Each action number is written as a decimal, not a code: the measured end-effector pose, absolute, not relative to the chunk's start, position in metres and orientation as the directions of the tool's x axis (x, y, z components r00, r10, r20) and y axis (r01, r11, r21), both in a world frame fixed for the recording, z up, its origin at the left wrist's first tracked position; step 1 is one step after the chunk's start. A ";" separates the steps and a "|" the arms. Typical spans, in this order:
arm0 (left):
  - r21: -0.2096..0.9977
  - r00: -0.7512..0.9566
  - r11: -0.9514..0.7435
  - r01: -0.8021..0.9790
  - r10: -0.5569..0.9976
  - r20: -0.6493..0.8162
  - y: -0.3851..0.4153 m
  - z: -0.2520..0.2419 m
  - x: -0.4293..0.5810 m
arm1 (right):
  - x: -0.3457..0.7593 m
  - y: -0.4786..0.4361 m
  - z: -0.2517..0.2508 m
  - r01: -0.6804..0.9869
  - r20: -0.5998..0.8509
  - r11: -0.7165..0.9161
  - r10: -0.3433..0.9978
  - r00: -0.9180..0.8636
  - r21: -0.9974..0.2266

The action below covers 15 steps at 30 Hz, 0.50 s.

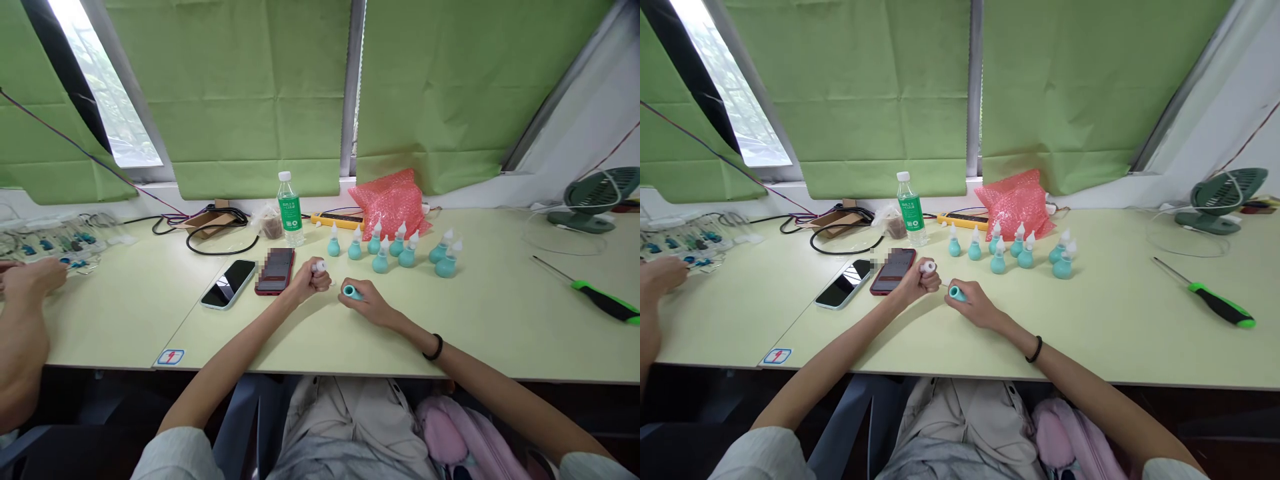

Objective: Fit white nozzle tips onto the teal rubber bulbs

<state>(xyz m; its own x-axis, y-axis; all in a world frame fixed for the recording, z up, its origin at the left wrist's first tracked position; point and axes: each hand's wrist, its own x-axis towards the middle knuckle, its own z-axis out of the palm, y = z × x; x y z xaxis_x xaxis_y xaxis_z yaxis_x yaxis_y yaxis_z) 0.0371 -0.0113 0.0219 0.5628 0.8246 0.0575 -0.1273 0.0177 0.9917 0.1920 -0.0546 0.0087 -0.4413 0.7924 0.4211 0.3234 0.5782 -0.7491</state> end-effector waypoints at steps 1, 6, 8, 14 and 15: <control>0.988 0.521 -0.009 -0.151 0.849 0.087 -0.009 0.024 0.035 | 0.193 -0.054 0.009 0.324 0.448 0.576 0.804 -0.391 -0.750; 0.919 0.228 -0.342 0.196 0.927 0.297 -0.003 0.020 0.031 | 0.202 -0.038 0.005 0.280 0.472 0.529 0.846 -0.248 -0.801; 0.750 0.213 -0.439 0.494 0.898 0.385 0.000 0.012 0.030 | 0.206 -0.029 0.002 0.310 0.460 0.502 0.864 -0.202 -0.807; 0.386 0.343 -0.466 0.796 0.873 0.348 0.007 -0.008 0.028 | 0.214 -0.011 -0.010 0.452 0.462 0.497 0.865 -0.194 -0.741; 0.383 0.347 -0.469 0.795 0.871 0.346 0.006 -0.010 0.029 | 0.214 -0.010 -0.013 0.471 0.461 0.498 0.864 -0.200 -0.728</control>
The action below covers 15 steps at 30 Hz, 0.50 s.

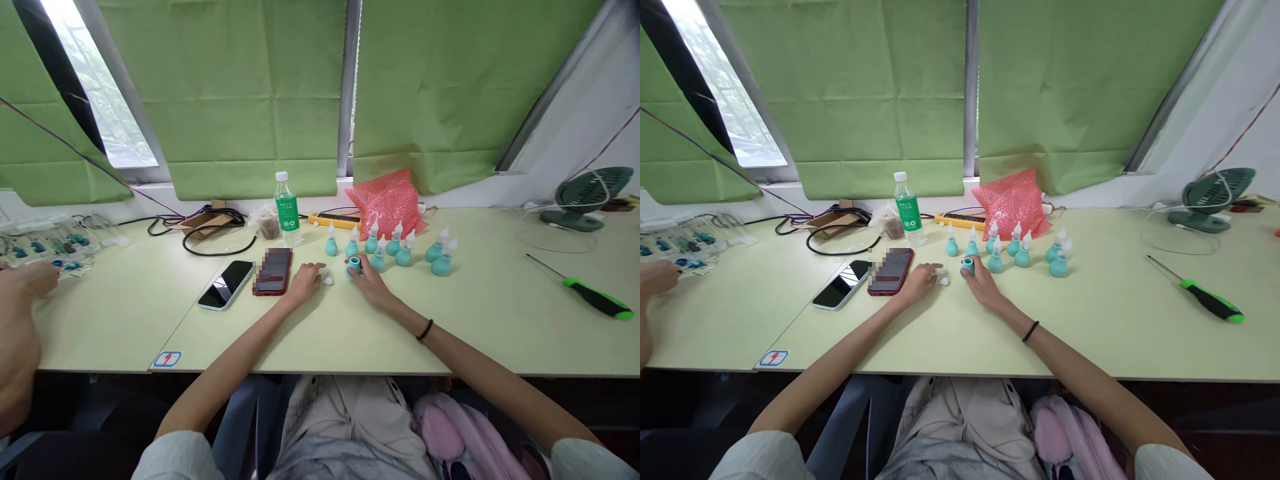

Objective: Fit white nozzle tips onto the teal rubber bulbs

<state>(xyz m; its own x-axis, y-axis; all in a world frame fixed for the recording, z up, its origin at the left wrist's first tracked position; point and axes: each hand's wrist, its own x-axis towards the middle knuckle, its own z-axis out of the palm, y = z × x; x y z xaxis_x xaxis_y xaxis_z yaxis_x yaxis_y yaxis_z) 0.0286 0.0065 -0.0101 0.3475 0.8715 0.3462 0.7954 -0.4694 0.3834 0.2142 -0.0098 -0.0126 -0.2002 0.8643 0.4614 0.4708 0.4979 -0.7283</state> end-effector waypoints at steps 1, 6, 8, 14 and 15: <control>0.374 0.357 -0.476 0.796 0.868 0.344 0.006 -0.011 0.029 | 0.215 -0.008 -0.015 0.491 0.459 0.496 0.865 -0.204 -0.716; 0.355 0.401 -0.535 0.767 0.831 0.385 0.005 -0.011 0.030 | 0.216 -0.001 -0.025 0.586 0.483 0.489 0.856 -0.182 -0.646; 0.384 0.385 -0.590 0.711 0.782 0.490 0.001 -0.002 0.032 | 0.216 0.000 -0.024 0.591 0.554 0.531 0.816 -0.163 -0.608; 0.435 0.217 -0.879 0.192 0.471 0.855 -0.081 0.062 0.051 | 0.231 -0.002 -0.002 0.723 0.853 0.552 0.514 0.097 -0.415; 0.461 0.209 -0.883 0.083 0.468 0.859 -0.107 0.075 0.054 | 0.235 -0.001 0.001 0.757 0.869 0.514 0.476 0.138 -0.402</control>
<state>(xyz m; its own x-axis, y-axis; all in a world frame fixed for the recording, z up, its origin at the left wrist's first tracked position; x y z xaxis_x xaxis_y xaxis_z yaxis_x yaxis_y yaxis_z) 0.0540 -0.1066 0.0750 0.2094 0.4680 0.8586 0.0834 -0.8834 0.4612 0.2349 -0.0013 0.0009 0.1384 0.4759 0.8685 0.7574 0.5142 -0.4024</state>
